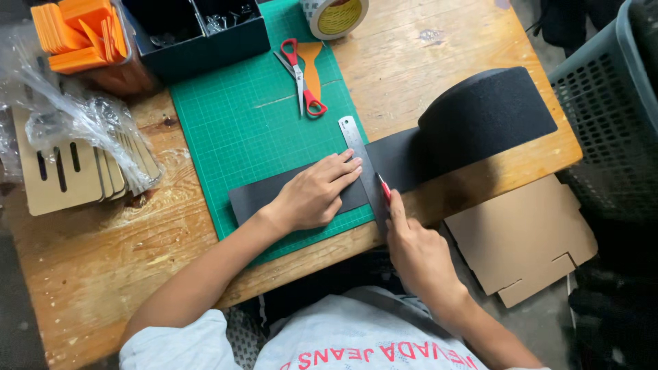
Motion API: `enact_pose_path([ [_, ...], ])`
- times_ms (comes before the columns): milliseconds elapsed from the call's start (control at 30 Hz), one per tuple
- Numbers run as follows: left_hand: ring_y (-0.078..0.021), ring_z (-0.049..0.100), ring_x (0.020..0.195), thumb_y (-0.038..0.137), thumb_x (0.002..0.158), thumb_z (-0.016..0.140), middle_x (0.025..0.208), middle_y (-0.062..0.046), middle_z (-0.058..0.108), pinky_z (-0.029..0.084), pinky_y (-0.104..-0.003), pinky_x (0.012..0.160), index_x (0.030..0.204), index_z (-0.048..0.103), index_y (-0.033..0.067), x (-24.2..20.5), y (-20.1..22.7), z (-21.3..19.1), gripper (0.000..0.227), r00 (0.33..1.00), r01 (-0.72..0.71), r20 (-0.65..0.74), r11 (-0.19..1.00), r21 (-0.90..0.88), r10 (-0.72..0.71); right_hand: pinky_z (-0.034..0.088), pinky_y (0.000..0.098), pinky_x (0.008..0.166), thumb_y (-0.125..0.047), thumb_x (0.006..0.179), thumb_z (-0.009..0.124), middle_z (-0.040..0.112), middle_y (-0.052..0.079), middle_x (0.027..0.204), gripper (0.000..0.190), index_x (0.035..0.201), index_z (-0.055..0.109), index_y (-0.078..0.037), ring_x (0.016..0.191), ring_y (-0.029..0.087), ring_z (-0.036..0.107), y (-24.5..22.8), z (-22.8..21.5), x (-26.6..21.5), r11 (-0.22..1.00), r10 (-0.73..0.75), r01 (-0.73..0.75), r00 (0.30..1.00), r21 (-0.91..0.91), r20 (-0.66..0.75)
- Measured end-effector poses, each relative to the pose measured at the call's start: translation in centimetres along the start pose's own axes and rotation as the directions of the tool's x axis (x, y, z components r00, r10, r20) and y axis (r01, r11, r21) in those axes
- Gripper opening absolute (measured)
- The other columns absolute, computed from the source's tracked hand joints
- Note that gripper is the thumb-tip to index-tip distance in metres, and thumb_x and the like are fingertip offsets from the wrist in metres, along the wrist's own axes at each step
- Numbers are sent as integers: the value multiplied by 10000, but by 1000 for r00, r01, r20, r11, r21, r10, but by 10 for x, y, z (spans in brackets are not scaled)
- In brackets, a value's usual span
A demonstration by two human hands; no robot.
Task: The person measures and cuts a black foam sheet using a ruler and utility knife. They then unroll double-sided tape, cut a strip with scissors, and smooth it onto a white backing sheet using an orange squeegee.
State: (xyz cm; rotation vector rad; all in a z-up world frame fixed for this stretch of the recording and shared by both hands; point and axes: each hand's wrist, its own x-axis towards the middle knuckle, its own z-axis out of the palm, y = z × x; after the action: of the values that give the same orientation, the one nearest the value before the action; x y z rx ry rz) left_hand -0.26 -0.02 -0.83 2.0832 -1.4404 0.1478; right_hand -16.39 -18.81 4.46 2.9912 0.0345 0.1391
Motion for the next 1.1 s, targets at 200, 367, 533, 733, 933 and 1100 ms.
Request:
enact_pose_path([
  [200, -424, 398, 1429, -30, 764, 575, 1460, -240, 507, 356, -511, 1191, 1376, 514, -90, 3, 1, -9, 617, 997, -52, 60, 995, -84, 57, 490, 578, 496, -345, 982, 450, 702, 115, 883, 642, 1569, 257, -171, 572, 440, 653, 16, -6, -49, 940, 113, -218, 926, 264, 360],
  [367, -426, 396, 1430, -47, 758, 564, 1460, -237, 506, 355, -519, 1192, 1369, 517, -84, 2, 0, -8, 615, 996, -60, 56, 993, -100, 65, 486, 571, 595, -327, 966, 475, 723, 165, 883, 564, 1512, 357, -249, 676, 461, 660, 26, -34, -39, 875, 171, -325, 901, 359, 398],
  [533, -429, 392, 1431, -52, 764, 552, 1458, -241, 505, 353, -523, 1193, 1363, 522, -89, 1, 1, -6, 600, 996, -64, 49, 993, -103, 70, 459, 554, 640, -228, 986, 504, 713, 208, 1030, 503, 1474, 435, -129, 774, 469, 631, 23, -47, 7, 830, 135, -175, 984, 530, 114],
  [733, -347, 464, 1407, 43, 763, 558, 1434, -169, 553, 355, -441, 1200, 1365, 566, -5, 0, 0, -3, 604, 999, -21, 29, 1000, 0, 21, 580, 490, 611, -278, 1047, 429, 670, 139, 943, 433, 1462, 406, -153, 726, 368, 732, -5, -5, 129, 882, 242, -307, 946, 358, 215],
  [933, -352, 446, 1417, 45, 764, 537, 1432, -164, 546, 345, -443, 1207, 1347, 567, -3, -1, 1, -5, 586, 999, -13, 40, 1000, -8, 13, 533, 627, 787, -139, 1005, 423, 470, 194, 1171, 540, 1513, 286, -16, 1079, 455, 580, 11, 74, 222, 881, 352, -412, 899, 232, 261],
  [1100, -348, 437, 1425, 27, 755, 526, 1441, -161, 538, 345, -448, 1208, 1360, 559, 0, -2, 0, 0, 606, 999, -5, 34, 1000, -15, 5, 514, 570, 786, -114, 958, 485, 440, 201, 1144, 559, 1470, 336, 55, 1053, 433, 505, 19, 105, 249, 905, 372, -375, 927, 202, 52],
])
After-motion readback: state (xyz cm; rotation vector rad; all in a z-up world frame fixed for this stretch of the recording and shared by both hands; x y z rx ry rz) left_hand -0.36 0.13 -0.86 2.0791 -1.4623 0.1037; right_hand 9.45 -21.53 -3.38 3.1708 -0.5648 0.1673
